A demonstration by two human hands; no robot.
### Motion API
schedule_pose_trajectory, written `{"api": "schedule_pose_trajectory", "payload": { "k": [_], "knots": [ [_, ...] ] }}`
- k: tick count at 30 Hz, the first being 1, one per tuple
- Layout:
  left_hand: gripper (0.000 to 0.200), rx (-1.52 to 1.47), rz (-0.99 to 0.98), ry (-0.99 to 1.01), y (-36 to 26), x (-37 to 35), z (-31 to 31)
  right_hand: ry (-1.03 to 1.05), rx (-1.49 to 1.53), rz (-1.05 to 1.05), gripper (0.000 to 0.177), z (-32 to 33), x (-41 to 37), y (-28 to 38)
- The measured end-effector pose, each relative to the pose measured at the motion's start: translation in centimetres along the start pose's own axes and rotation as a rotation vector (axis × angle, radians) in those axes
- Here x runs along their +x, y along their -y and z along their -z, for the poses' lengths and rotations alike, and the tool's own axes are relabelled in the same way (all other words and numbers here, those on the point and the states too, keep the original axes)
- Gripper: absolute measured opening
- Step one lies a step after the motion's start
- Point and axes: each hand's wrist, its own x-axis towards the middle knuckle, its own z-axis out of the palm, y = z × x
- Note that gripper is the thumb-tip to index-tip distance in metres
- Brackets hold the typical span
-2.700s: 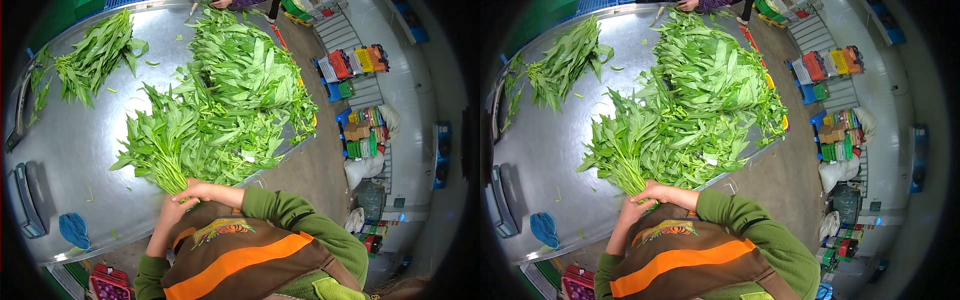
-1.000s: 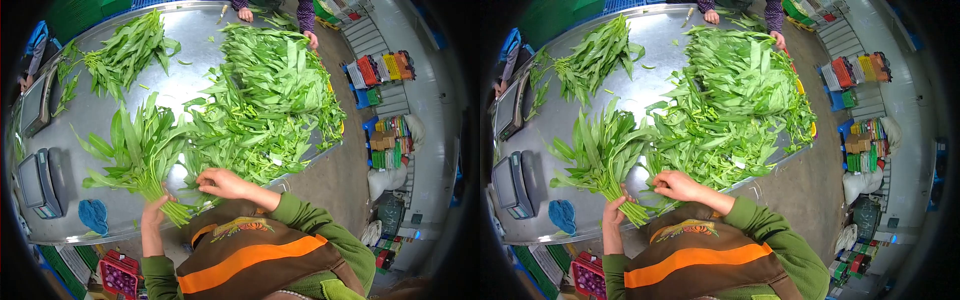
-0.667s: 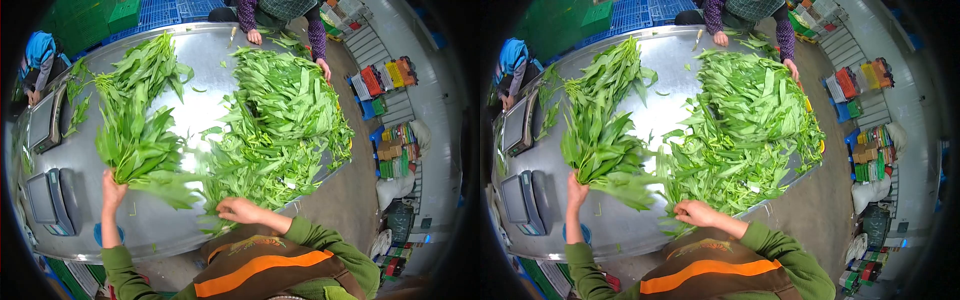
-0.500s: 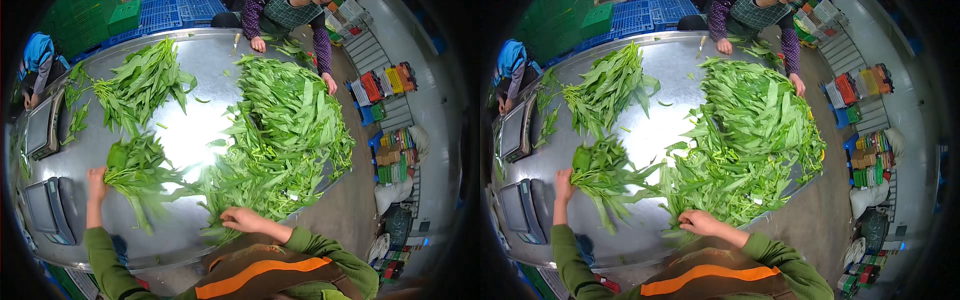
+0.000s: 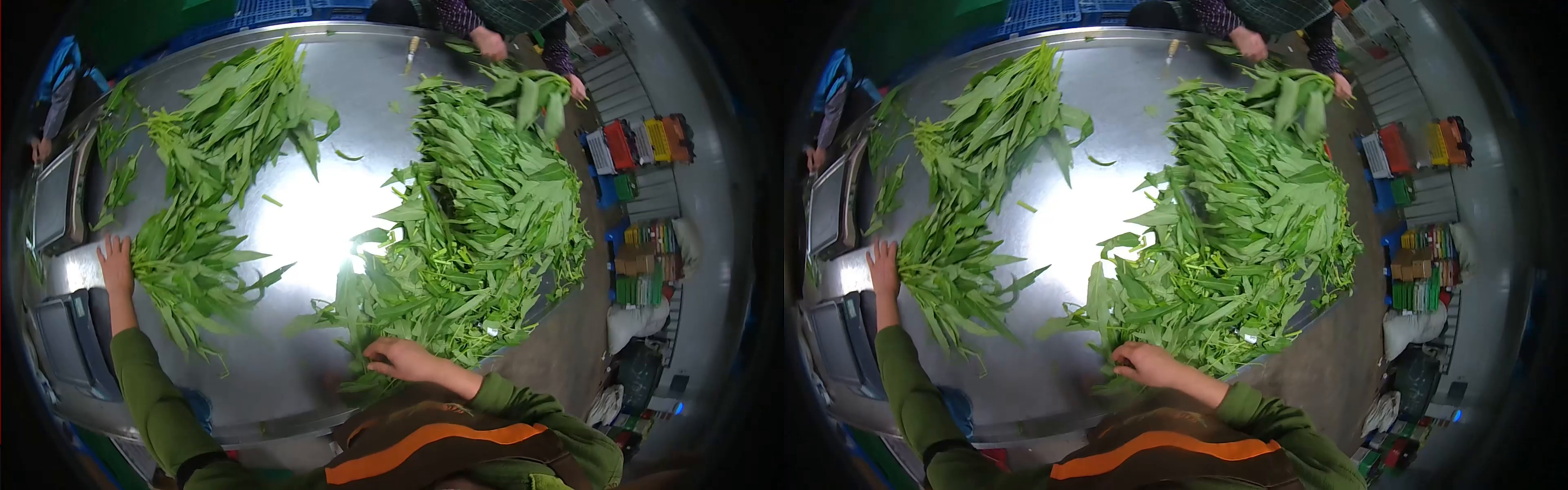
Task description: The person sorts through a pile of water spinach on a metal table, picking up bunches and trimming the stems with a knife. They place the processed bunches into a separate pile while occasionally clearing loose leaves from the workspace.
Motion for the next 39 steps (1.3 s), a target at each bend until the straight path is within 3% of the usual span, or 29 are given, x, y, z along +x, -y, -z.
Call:
{"api": "schedule_pose_trajectory", "payload": {
  "k": [2,4,6,8,10,11,13,14,16,20,22,24,26,31,32,34,35,38,39],
  "knots": [
    [0.060,0.138,0.105,0.006,0.5,0.1,-2.0,-0.005,0.004,0.020,0.028,0.3,-0.2,-0.3],
    [0.074,0.241,0.247,0.154,0.7,0.4,-0.7,-0.024,0.013,0.059,0.029,0.7,-0.6,-0.6],
    [0.083,0.168,0.298,0.073,1.0,0.2,0.8,-0.046,0.023,0.061,0.029,0.8,-1.0,-1.3],
    [0.085,0.009,0.246,-0.104,-0.7,-1.0,4.1,-0.088,0.043,0.053,0.029,0.9,-1.6,-1.9],
    [0.088,-0.365,-0.005,-0.293,-2.9,-1.4,7.2,-0.075,0.044,0.051,0.028,1.0,-2.4,-2.5],
    [0.085,-0.488,-0.073,-0.383,-5.7,-2.0,8.6,-0.037,0.017,0.030,0.028,1.1,-2.8,-2.6],
    [0.076,-0.606,-0.183,-0.354,-11.0,-2.8,10.0,-0.041,0.041,0.032,0.027,1.1,-4.0,-3.2],
    [0.067,-0.672,-0.339,-0.383,-13.7,-3.4,10.5,-0.107,0.068,-0.024,0.027,1.4,-5.1,-3.5],
    [0.052,-0.873,-0.487,-0.227,-21.0,-6.3,15.9,-0.158,0.132,0.124,0.025,2.7,-6.8,-4.2],
    [0.039,-1.114,-0.738,0.041,-34.5,-12.3,24.1,-0.335,0.298,0.071,0.024,5.5,-10.5,-8.0],
    [0.036,-1.155,-0.855,0.086,-39.8,-15.0,27.7,-0.550,0.344,0.080,0.024,7.6,-12.7,-11.0],
    [0.035,-1.168,-0.876,0.112,-44.6,-16.5,29.6,-0.705,0.352,-0.018,0.025,10.2,-14.9,-14.2],
    [0.035,-1.240,-0.937,0.143,-48.9,-17.4,31.0,-1.003,0.425,-0.013,0.022,13.2,-16.8,-17.7],
    [0.031,-1.358,-0.893,0.316,-57.9,-18.2,35.0,-1.337,0.693,-0.087,0.037,20.7,-20.5,-28.0],
    [0.031,-1.363,-0.891,0.316,-59.6,-18.1,35.8,-1.344,0.710,-0.096,0.037,21.9,-20.8,-30.3],
    [0.030,-1.369,-0.863,0.349,-62.7,-18.3,38.5,-1.416,1.272,-0.188,0.045,23.8,-21.3,-33.7],
    [0.029,-1.397,-0.830,0.358,-64.3,-18.3,39.8,-1.396,1.438,-0.254,0.058,24.7,-21.4,-35.4],
    [0.029,-1.371,-0.939,0.305,-68.9,-18.2,42.3,-1.313,1.664,-0.427,0.066,27.6,-19.9,-39.9],
    [0.029,-1.345,-0.971,0.281,-70.4,-18.3,43.2,-1.299,1.638,-0.473,0.081,29.4,-19.9,-39.6]
  ]
}}
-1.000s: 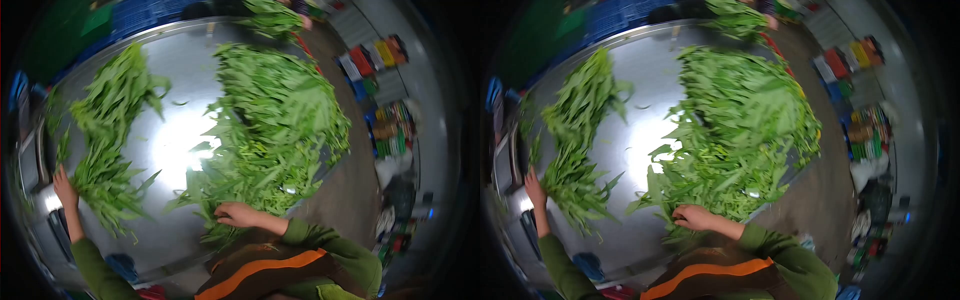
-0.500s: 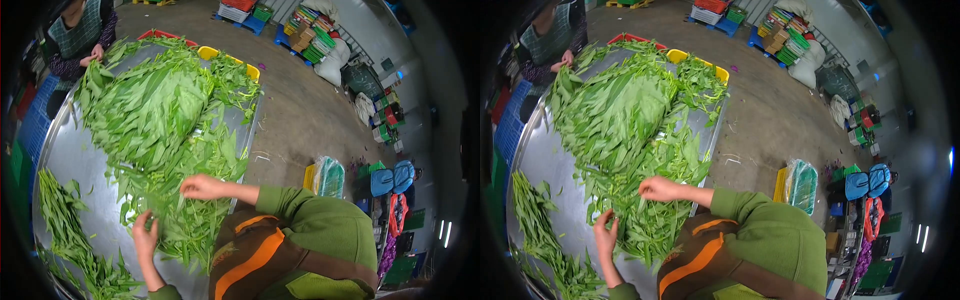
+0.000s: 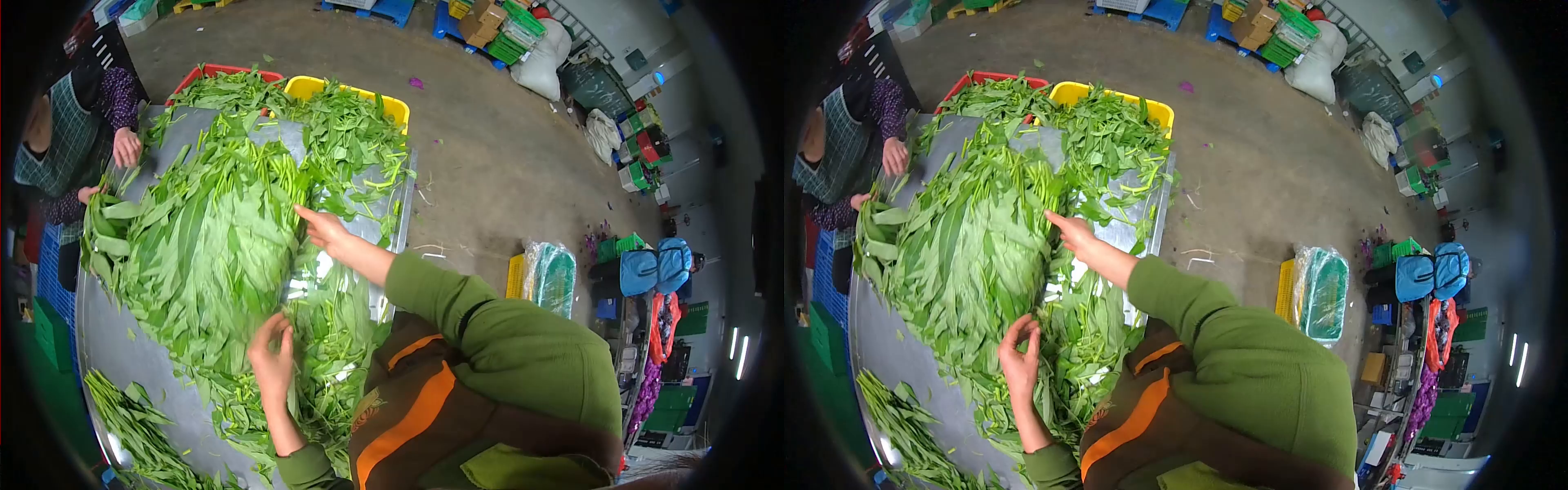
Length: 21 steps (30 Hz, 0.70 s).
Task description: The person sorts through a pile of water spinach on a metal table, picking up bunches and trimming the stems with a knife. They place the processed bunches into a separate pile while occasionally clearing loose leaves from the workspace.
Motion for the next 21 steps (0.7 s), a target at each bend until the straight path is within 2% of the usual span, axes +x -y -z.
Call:
{"api": "schedule_pose_trajectory", "payload": {
  "k": [3,5,6,7,9,10,11,13,14,16,17,19,20,21],
  "knots": [
    [0.028,0.007,-0.014,0.050,-3.2,4.0,-2.2,0.138,0.243,0.060,0.080,-2.5,5.5,2.1],
    [0.028,0.011,-0.022,0.067,-4.2,6.8,-3.2,0.024,0.230,0.044,0.075,-4.3,8.8,1.9],
    [0.028,0.025,-0.023,0.081,-5.5,8.2,-3.4,-0.200,0.094,0.131,0.068,-4.8,8.1,1.8],
    [0.028,0.037,-0.025,0.095,-6.3,9.6,-3.7,-0.201,0.097,0.119,0.068,-4.7,7.4,1.9],
    [0.028,0.031,-0.027,0.090,-6.9,11.9,-4.2,-0.211,0.170,0.173,0.052,-3.8,6.5,1.7],
    [0.028,0.048,-0.041,0.076,-7.6,12.8,-4.3,-0.094,0.245,0.147,0.046,-2.9,5.5,2.0],
    [0.028,0.065,-0.052,0.066,-8.0,13.6,-4.5,-0.094,0.245,0.134,0.046,-2.2,4.1,2.3],
    [0.026,0.087,-0.026,0.084,-7.9,15.1,-5.3,0.032,0.382,0.072,0.040,-1.0,1.5,2.6],
    [0.025,0.170,-0.136,-0.010,-7.7,15.8,-5.8,0.067,0.388,0.043,0.035,-0.4,1.4,2.3],
    [0.026,0.322,-0.319,-0.157,-7.9,17.6,-6.5,0.129,0.415,-0.018,0.035,0.7,1.7,2.8],
    [0.026,0.323,-0.315,-0.154,-8.3,18.8,-6.7,0.197,0.440,-0.067,0.035,1.0,1.8,3.0],
    [0.036,0.457,-0.369,-0.247,-8.7,21.1,-7.2,0.159,0.427,-0.086,0.035,0.8,1.7,3.2],
    [0.036,0.460,-0.361,-0.248,-8.5,22.4,-7.5,0.179,0.419,-0.040,0.036,0.7,1.9,3.0],
    [0.044,0.577,-0.307,-0.244,-8.0,23.6,-7.7,0.199,0.412,0.009,0.037,0.7,1.9,2.7]
  ]
}}
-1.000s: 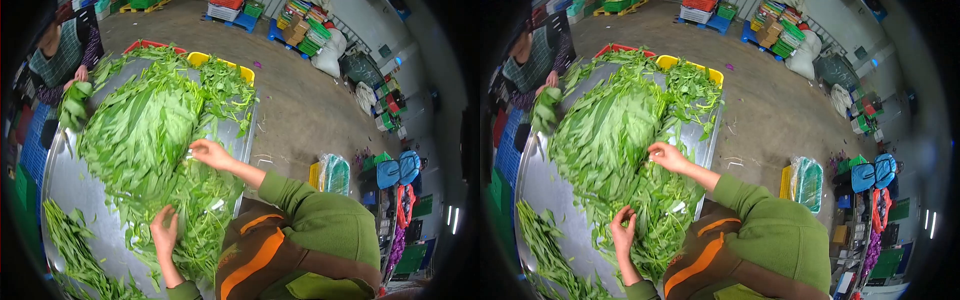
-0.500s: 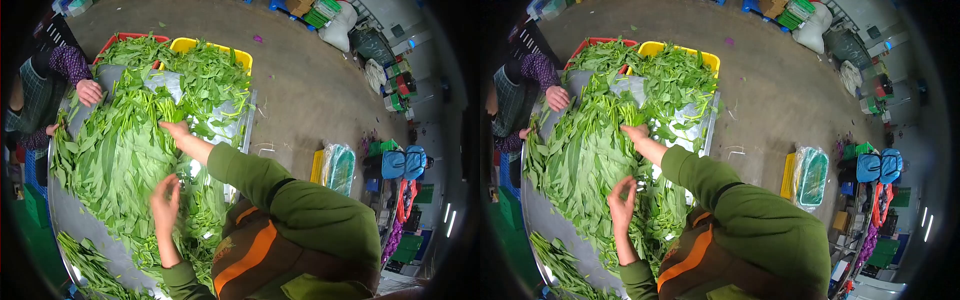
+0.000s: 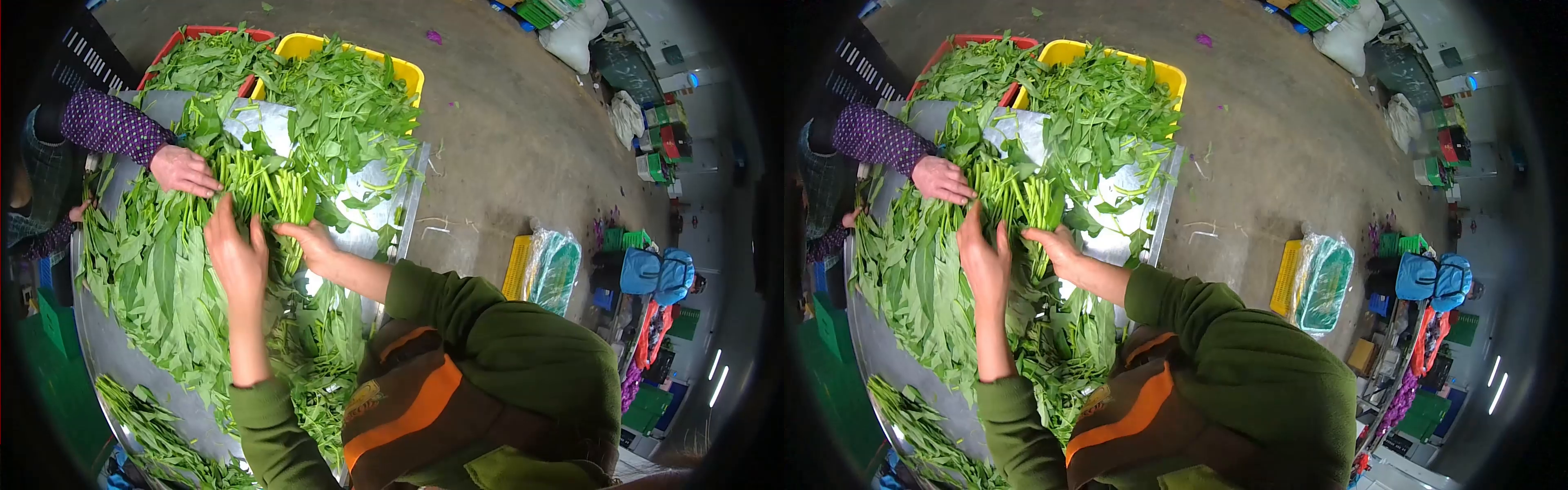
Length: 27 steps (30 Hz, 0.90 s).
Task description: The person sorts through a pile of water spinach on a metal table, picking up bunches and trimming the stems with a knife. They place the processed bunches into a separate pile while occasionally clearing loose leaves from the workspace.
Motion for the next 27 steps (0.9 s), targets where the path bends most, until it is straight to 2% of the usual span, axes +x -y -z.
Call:
{"api": "schedule_pose_trajectory", "payload": {
  "k": [1,2,4,5,8,10,12,13,14,16,17,18,20,25,27],
  "knots": [
    [0.053,0.118,0.030,0.035,0.4,0.6,-0.6,0.001,0.002,-0.003,0.037,0.1,-0.2,-0.3],
    [0.053,0.121,0.028,0.035,0.6,1.0,-1.2,-0.041,-0.022,0.012,0.036,0.2,-0.4,-0.5],
    [0.070,0.375,0.163,0.171,0.9,1.6,-2.6,-0.088,-0.039,0.032,0.036,-0.1,-1.0,0.3],
    [0.077,0.449,0.147,0.160,1.3,1.5,-3.3,-0.092,-0.079,0.056,0.034,-0.2,-1.5,0.5],
    [0.075,0.486,0.094,0.181,-0.2,1.3,-3.3,-0.090,-0.138,0.079,0.032,-0.6,-2.3,1.4],
    [0.072,0.459,0.052,0.189,0.4,0.8,-4.1,0.012,-0.148,0.196,0.034,0.1,-1.4,1.1],
    [0.072,0.454,0.040,0.194,0.7,1.0,-4.4,0.071,-0.140,0.180,0.036,1.0,0.4,0.4],
    [0.056,0.471,0.062,0.198,0.6,1.3,-4.2,0.137,-0.024,0.092,0.036,1.2,0.9,0.5],
    [0.056,0.470,0.060,0.200,0.5,1.2,-3.8,0.201,0.094,0.004,0.036,1.6,1.2,0.7],
    [0.041,0.429,0.132,0.428,-0.9,1.7,-2.9,0.241,0.116,-0.047,0.037,2.2,1.1,1.9],
    [0.036,0.405,0.075,0.368,-1.6,1.0,-2.7,0.301,0.163,-0.100,0.038,2.7,0.8,2.3],
    [0.034,0.382,0.044,0.399,-2.7,0.4,-2.1,0.358,0.213,-0.155,0.039,3.3,0.4,2.6],
    [0.033,0.396,-0.085,0.419,-3.8,-1.3,-1.6,0.409,0.210,-0.215,0.041,4.8,-0.7,3.7],
    [0.053,0.392,-0.119,0.566,-3.6,-3.7,-3.4,0.370,0.043,-0.017,0.041,4.6,-1.4,3.6],
    [0.050,0.355,-0.136,0.575,-3.5,-3.1,-2.7,0.328,0.026,-0.015,0.040,4.7,-0.9,3.4]
  ]
}}
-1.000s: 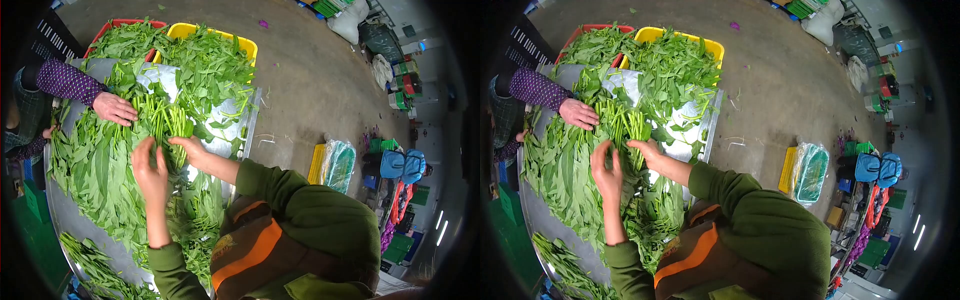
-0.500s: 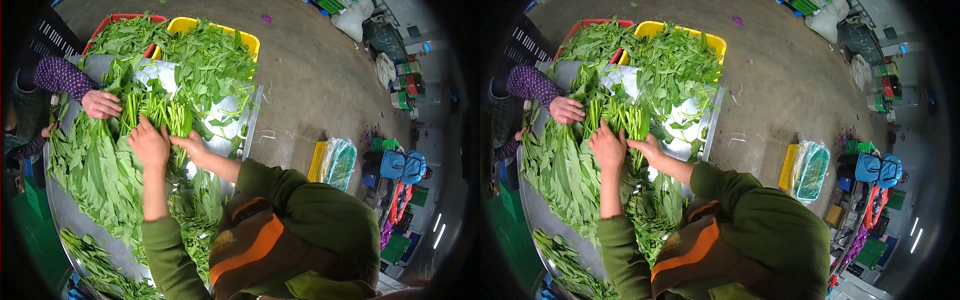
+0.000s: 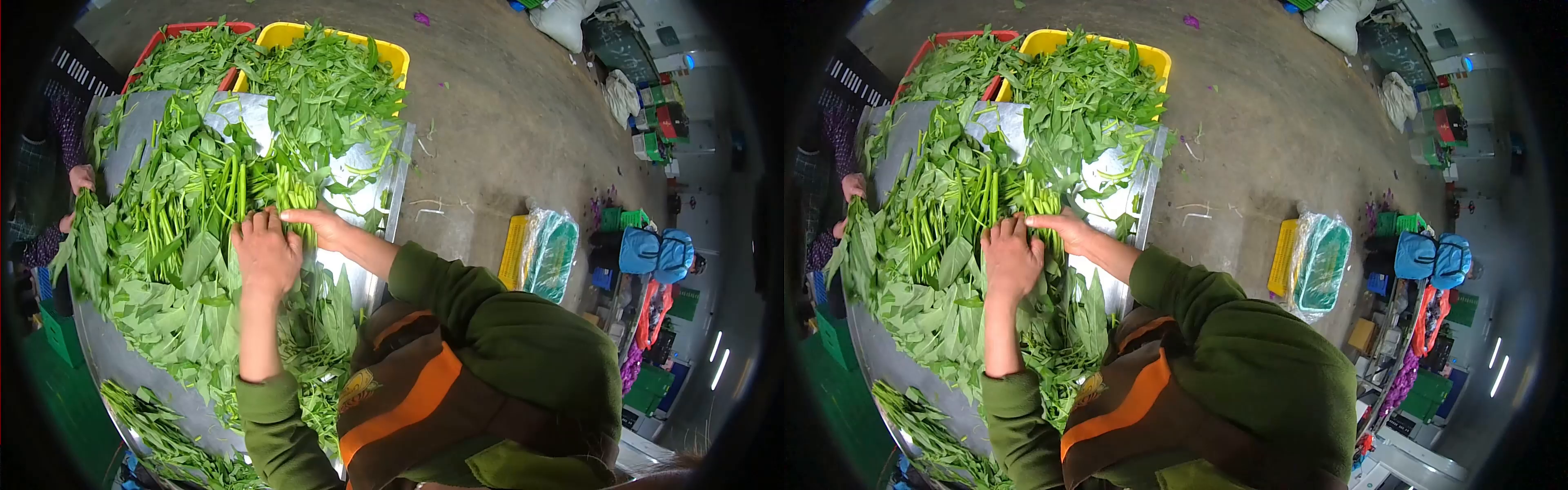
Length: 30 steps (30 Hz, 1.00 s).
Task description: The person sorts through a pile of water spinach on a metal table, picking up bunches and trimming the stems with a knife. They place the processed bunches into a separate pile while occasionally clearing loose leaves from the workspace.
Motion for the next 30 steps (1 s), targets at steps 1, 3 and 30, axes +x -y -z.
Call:
{"api": "schedule_pose_trajectory", "payload": {
  "k": [1,3,30],
  "knots": [
    [0.047,-0.032,-0.027,0.004,0.1,0.1,0.7,-0.044,-0.016,-0.003,0.040,0.1,0.2,-0.1],
    [0.045,-0.069,0.000,0.025,0.3,0.6,1.7,-0.053,0.001,0.017,0.038,0.2,0.3,-0.4],
    [0.124,-1.273,0.033,-0.184,-6.7,-13.4,1.3,0.027,0.045,0.033,0.036,-7.5,-17.8,1.4]
  ]
}}
